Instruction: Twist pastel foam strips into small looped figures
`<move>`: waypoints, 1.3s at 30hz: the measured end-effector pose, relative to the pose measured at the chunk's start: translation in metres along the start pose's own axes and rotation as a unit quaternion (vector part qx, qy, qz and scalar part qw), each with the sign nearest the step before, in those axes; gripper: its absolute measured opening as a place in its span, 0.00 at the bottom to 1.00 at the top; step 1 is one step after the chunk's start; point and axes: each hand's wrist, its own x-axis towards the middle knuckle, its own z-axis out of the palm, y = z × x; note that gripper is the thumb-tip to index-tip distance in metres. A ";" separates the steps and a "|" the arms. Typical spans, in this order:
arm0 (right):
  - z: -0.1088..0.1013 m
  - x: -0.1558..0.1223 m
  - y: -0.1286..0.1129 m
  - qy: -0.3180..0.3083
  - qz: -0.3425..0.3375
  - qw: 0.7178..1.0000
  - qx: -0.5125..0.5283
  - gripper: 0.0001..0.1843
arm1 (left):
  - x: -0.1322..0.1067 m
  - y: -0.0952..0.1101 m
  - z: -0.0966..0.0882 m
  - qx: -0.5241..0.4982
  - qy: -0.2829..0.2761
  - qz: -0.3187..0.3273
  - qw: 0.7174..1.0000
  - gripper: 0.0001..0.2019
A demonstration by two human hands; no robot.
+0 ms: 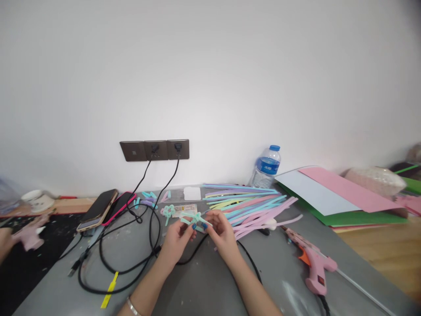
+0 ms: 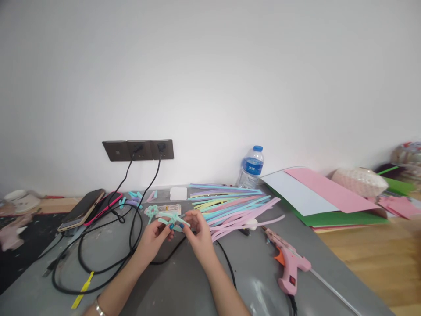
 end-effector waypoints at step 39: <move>0.002 -0.005 -0.021 0.015 -0.150 0.974 -0.169 0.09 | -0.003 0.022 -0.009 0.313 0.052 0.330 0.889 0.11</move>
